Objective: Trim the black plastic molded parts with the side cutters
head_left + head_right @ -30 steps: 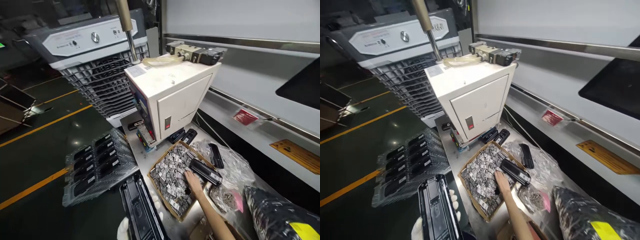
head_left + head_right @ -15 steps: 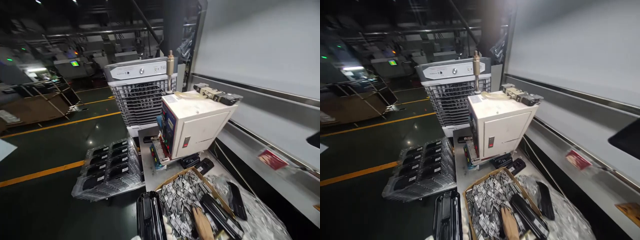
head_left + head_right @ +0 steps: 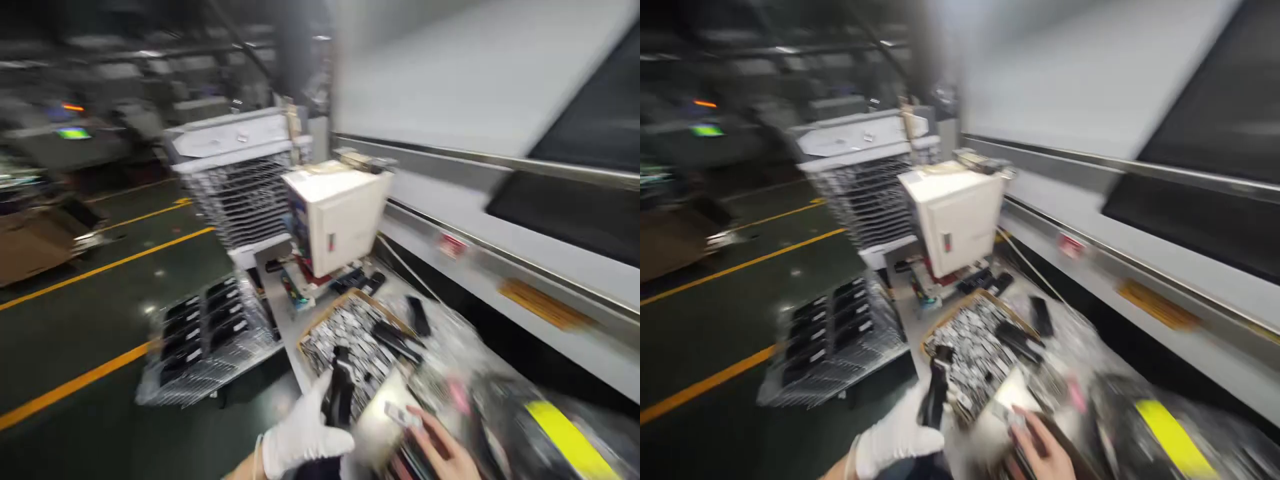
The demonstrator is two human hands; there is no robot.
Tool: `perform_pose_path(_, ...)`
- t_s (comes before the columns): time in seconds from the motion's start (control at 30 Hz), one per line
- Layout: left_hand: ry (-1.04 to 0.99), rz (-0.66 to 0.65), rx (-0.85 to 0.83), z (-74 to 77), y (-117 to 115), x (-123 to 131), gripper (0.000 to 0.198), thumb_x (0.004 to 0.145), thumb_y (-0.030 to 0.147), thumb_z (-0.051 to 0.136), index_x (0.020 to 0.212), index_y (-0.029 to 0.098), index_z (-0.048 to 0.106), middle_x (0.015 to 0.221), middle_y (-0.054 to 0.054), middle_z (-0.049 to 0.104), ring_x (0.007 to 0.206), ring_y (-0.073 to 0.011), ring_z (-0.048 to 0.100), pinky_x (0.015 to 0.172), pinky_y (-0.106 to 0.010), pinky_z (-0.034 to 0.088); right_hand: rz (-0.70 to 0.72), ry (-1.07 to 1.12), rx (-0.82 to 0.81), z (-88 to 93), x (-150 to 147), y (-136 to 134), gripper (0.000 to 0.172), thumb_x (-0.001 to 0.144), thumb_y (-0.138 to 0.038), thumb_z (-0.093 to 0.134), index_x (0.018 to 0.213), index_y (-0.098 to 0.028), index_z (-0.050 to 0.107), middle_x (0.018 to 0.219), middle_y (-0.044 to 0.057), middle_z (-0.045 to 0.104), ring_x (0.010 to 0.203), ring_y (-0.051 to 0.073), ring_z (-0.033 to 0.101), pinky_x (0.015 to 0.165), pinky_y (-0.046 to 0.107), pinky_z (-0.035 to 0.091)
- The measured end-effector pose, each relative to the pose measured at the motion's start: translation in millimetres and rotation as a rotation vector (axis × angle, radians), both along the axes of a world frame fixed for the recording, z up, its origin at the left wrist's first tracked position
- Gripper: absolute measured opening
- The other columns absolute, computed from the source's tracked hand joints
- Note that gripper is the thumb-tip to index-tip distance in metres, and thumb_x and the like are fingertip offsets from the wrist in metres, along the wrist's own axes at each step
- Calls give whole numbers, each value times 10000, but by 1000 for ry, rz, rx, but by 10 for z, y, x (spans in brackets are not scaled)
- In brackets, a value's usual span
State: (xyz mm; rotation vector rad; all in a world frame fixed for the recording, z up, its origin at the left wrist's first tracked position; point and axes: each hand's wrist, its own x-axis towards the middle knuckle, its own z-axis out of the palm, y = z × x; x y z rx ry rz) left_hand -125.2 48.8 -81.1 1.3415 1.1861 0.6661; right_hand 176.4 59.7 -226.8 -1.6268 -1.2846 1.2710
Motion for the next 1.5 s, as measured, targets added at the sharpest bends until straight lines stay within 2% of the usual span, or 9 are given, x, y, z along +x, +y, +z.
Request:
perform_pose_path(0.1,179,-135,12,-33,-65,222,1081,618,373,616,1563,-1,247,1638,-333,286,1539,-537,240,1269,-718,114,-213,154,195,1027,220,-611,604,771,-665,819,1163,-207,796,989,95,821,815,252,803,763,295,669)
perform_pose_path(0.2,456,-360,304,-101,-62,473,787,796,446,650,1512,258,381,1518,-168,545,1386,-428,553,1147,-688,454,-227,-18,498,1738,358,-1012,444,914,-621,753,1062,-205,796,892,60,805,704,162,752,664,208,624)
perform_pose_path(0.3,377,-573,637,-26,-164,859,605,894,360,581,1465,397,383,1345,-43,675,1167,-294,718,959,-532,645,-165,-208,718,2021,463,-1401,436,1010,-594,627,1062,-186,774,926,66,789,791,152,738,743,210,606)
perform_pose_path(0.63,300,-823,885,354,-807,1730,600,797,239,601,1377,299,456,1214,-23,699,1037,-195,731,906,-294,632,-157,-325,699,1885,1044,-2387,368,1061,-532,548,1086,-194,691,916,31,724,751,129,669,704,213,556)
perform_pose_path(0.83,391,-884,847,201,-994,1858,506,816,211,592,1308,245,478,1189,-75,668,1056,-243,699,953,-418,621,109,-681,827,1911,1127,-2500,309,1114,-393,458,1092,-137,630,888,48,730,740,143,672,687,253,527)
perform_pose_path(0.93,424,-794,1115,24,-1027,1886,599,794,235,565,1369,136,432,1180,-177,687,1055,-320,730,926,-495,647,145,-766,829,1818,921,-2454,338,1137,-355,374,1066,-138,622,856,48,717,712,167,667,638,295,509)
perform_pose_path(1.03,450,-732,1352,-122,-1023,1903,699,742,228,526,1401,46,377,1167,-275,698,1051,-403,744,858,-558,666,99,-820,832,1641,664,-2391,319,1140,-281,385,1034,-120,639,796,40,676,648,189,639,585,330,503)
perform_pose_path(1.2,496,-785,1293,-161,-941,1897,723,698,193,587,1380,53,393,1167,-269,699,1047,-404,740,879,-542,659,26,-780,799,1432,553,-2339,274,1127,-225,435,1053,-100,667,791,34,673,637,186,642,581,337,510)
perform_pose_path(1.5,493,-745,1119,-73,-869,1970,682,814,279,753,1402,99,458,1218,-199,669,1072,-318,704,957,-467,635,-409,-770,796,1168,750,-2382,319,1082,-412,549,1254,-260,769,1415,155,624,1273,307,561,1064,459,510)
